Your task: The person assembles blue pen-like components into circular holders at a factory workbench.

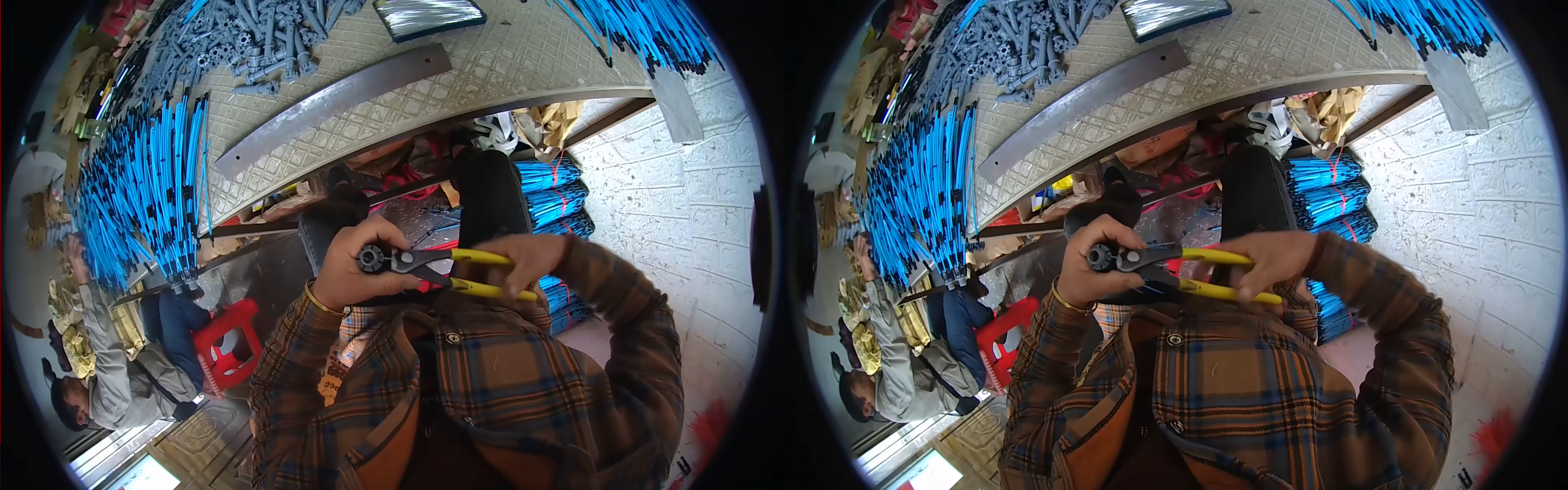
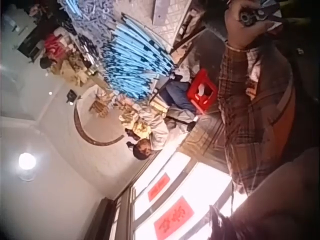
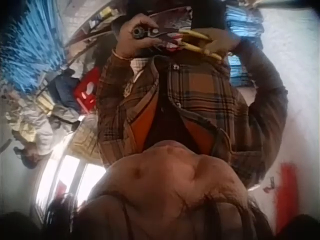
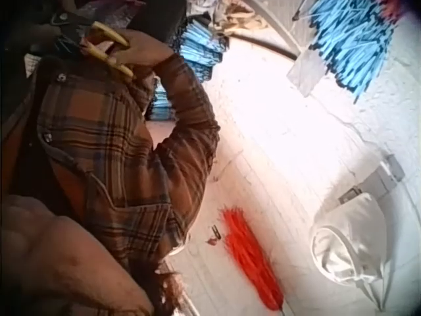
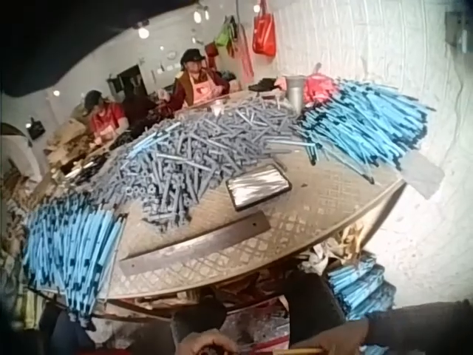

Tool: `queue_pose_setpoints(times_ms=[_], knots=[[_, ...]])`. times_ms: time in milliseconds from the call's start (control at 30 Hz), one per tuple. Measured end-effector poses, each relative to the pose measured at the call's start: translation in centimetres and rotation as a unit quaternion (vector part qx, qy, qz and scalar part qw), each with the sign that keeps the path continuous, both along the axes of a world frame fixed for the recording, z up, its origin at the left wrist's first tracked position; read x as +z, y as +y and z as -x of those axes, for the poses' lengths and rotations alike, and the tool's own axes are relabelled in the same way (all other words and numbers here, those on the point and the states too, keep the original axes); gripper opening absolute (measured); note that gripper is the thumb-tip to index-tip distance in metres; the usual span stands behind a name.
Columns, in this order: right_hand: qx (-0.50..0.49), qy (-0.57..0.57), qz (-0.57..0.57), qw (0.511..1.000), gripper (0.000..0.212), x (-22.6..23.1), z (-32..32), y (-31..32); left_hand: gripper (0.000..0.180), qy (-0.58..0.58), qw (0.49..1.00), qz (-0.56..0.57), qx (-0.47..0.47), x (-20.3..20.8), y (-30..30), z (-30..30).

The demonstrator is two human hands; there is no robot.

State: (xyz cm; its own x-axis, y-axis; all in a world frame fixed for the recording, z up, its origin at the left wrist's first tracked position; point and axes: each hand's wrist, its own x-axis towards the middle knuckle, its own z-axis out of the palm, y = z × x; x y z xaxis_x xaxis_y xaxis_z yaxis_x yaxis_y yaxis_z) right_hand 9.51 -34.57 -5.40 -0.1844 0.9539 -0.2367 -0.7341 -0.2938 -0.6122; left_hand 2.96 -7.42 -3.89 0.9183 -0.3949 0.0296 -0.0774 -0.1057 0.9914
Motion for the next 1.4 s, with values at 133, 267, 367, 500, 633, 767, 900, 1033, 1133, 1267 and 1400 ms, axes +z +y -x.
queue_pose_setpoints(times_ms=[133, 267, 367, 500, 633, 767, 900, 1033, 1133, 1267, 1400], knots=[[-0.025, -0.31, 0.058, 0.948, 0.04, 1.9, -1.7, 0.0, 0.052, 0.02, 0.996, -0.009, 0.083, 0.2, -0.1, 0.1], [-0.036, -0.289, 0.07, 0.954, 0.033, 0.9, -1.5, 0.0, 0.053, 0.098, 0.992, 0.038, 0.076, 0.1, -0.1, 0.3], [-0.012, -0.196, 0.11, 0.974, 0.029, 0.3, -1.2, 0.0, 0.05, 0.062, 0.997, 0.041, 0.026, 0.1, -0.2, 0.2], [0.045, -0.046, 0.183, 0.981, 0.025, 0.7, -1.5, 0.0, 0.046, -0.005, 1.0, -0.006, -0.015, 0.9, -0.2, -0.6], [0.052, -0.126, 0.168, 0.976, 0.026, 2.6, -2.6, 0.3, 0.041, -0.005, 0.999, -0.039, -0.017, 1.1, -0.3, -0.6], [0.044, -0.153, 0.143, 0.977, 0.029, 4.2, -2.9, 0.4, 0.038, 0.009, 0.999, -0.037, -0.016, 1.6, -0.7, -0.4], [0.053, -0.14, 0.153, 0.977, 0.028, 4.6, -3.1, 0.8, 0.036, -0.008, 1.0, -0.023, -0.013, 1.4, -0.5, -0.5], [0.047, -0.15, 0.151, 0.976, 0.027, 4.5, -2.9, 1.1, 0.036, 0.003, 1.0, -0.018, -0.014, 1.5, -0.4, -0.4], [0.037, -0.137, 0.146, 0.979, 0.025, 4.1, -2.6, 1.2, 0.035, 0.006, 1.0, -0.021, -0.013, 1.6, -0.3, -0.2], [0.026, -0.134, 0.118, 0.984, 0.026, 1.4, -1.8, 1.0, 0.034, 0.021, 1.0, -0.013, -0.013, 1.2, -0.3, 0.0], [0.004, -0.205, 0.063, 0.977, 0.028, 0.8, -0.6, 1.7, 0.032, 0.033, 0.999, -0.017, -0.018, 1.6, -0.2, 0.2]])
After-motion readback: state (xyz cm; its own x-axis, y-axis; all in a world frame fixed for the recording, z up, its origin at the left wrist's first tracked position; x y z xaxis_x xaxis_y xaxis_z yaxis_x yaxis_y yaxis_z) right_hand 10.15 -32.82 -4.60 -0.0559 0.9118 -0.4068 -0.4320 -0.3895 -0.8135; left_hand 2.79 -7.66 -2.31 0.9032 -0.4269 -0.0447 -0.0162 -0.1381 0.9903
